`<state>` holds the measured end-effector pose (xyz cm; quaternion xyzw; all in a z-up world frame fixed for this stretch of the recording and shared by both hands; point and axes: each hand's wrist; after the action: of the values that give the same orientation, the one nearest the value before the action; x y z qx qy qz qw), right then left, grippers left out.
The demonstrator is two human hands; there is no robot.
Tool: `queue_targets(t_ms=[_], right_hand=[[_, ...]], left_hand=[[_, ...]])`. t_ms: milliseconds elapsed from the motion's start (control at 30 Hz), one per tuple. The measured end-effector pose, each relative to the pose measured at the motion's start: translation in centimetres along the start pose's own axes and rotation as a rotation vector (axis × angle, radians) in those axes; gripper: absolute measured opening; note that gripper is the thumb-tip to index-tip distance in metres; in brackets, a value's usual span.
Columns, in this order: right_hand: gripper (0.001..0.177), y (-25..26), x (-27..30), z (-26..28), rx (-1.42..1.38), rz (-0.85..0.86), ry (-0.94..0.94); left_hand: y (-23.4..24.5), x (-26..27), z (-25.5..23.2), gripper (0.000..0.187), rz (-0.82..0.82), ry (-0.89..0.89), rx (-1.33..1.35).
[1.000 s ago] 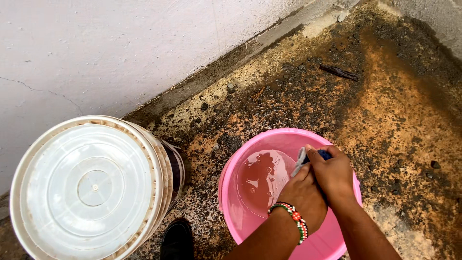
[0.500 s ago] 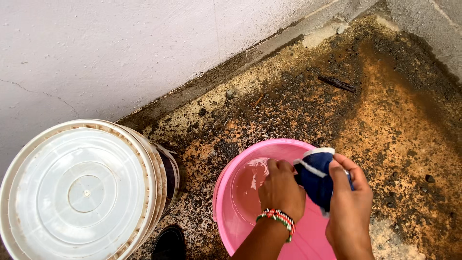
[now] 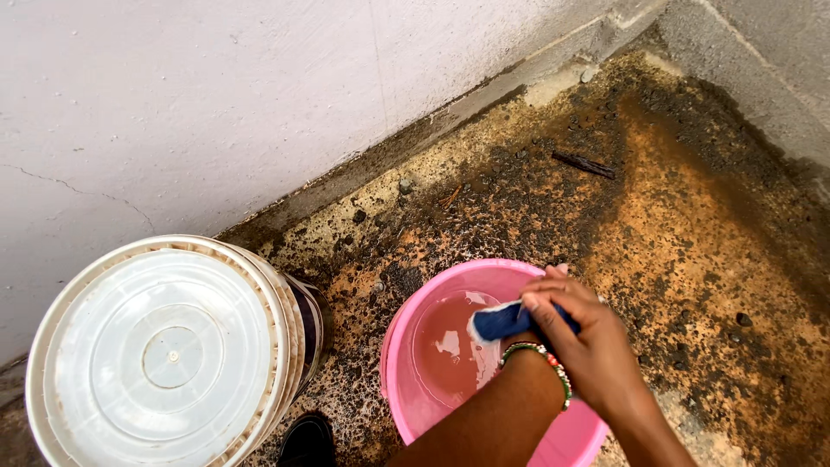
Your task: The person wipes the panes and frame of a barred window using a cloth, then rinses and wrings out the cloth in a pink bucket of water before returning to wipe the window again.
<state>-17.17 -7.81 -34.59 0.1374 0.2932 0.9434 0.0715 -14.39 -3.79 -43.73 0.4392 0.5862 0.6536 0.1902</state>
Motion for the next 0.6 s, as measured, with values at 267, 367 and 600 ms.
queue_targets(t_ms=[267, 367, 600], right_hand=[[0.032, 5.9, -2.7, -3.1, -1.170, -0.622, -0.413], [0.051, 6.5, 0.4, 2.3, -1.517, -0.573, -0.403], [0.055, 1.8, 1.3, 17.6, -1.899, -0.231, 0.109]], left_hand=[[12.1, 9.0, 2.4, 0.036, -0.302, -0.079, 0.331], [17.8, 11.6, 7.1, 0.048, 0.124, -0.193, 1.380], [25.1, 10.1, 8.0, 0.062, 0.009, -0.365, 2.999]])
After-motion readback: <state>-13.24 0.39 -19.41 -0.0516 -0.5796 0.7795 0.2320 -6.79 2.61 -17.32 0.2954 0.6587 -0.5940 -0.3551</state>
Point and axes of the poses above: each hand's wrist, its own x-axis away from the middle knuckle, its own y-axis out of the back of the hand, z = x × y, and after that the axes turned 2 degrees about -z, right-handed
